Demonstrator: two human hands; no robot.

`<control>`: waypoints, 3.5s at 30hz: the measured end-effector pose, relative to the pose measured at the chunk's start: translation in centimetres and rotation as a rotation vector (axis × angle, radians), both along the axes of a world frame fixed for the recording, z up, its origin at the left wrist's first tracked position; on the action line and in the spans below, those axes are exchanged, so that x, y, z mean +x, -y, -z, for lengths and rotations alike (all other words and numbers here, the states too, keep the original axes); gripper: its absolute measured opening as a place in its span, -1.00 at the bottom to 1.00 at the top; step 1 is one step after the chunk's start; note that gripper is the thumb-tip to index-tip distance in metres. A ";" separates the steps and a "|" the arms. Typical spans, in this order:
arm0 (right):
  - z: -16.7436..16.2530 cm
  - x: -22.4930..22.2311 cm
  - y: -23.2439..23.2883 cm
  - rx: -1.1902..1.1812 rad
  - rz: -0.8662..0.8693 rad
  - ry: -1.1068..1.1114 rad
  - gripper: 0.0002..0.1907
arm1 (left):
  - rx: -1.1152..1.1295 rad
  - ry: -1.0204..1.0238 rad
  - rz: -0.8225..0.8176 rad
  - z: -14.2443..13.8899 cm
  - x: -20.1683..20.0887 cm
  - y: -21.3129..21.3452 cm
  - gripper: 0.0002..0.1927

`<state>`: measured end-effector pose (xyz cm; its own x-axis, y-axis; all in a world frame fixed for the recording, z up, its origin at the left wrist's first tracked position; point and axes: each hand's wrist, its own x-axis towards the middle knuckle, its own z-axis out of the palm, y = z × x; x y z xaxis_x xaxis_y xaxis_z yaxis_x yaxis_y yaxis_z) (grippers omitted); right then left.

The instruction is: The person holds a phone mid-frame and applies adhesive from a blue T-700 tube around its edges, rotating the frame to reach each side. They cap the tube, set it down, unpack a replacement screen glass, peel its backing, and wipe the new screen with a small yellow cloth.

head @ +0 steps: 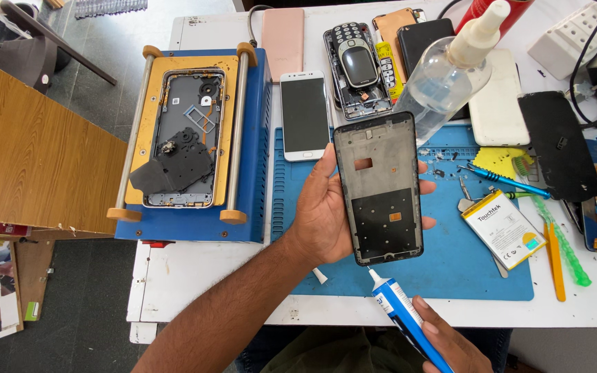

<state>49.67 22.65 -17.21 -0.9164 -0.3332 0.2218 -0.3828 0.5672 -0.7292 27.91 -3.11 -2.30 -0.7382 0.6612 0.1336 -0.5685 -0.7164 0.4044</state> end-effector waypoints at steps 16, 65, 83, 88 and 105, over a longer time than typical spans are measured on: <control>-0.4 0.2 0.0 -0.070 0.062 0.005 -0.40 | -0.013 -0.022 -0.012 -0.3 0.1 0.0 -0.07; 0.4 1.7 -0.8 -0.036 0.174 -0.030 -0.45 | 0.000 -0.019 -0.020 -0.1 0.2 -0.3 -0.08; -0.3 1.0 -0.3 -0.013 0.110 -0.055 -0.43 | 0.008 -0.019 -0.029 0.4 0.2 -0.2 -0.10; 0.3 0.4 -0.7 -0.068 0.004 -0.083 -0.40 | 0.009 -0.015 -0.035 0.5 0.2 -0.2 -0.09; 0.6 1.1 -0.4 -0.031 0.090 -0.060 -0.40 | 0.011 -0.017 -0.031 0.4 0.3 0.1 -0.09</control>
<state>50.72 23.08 -17.82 -0.9270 -0.2423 0.2862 -0.3749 0.5790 -0.7241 28.22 -3.17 -2.71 -0.7560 0.6364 0.1529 -0.5391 -0.7380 0.4059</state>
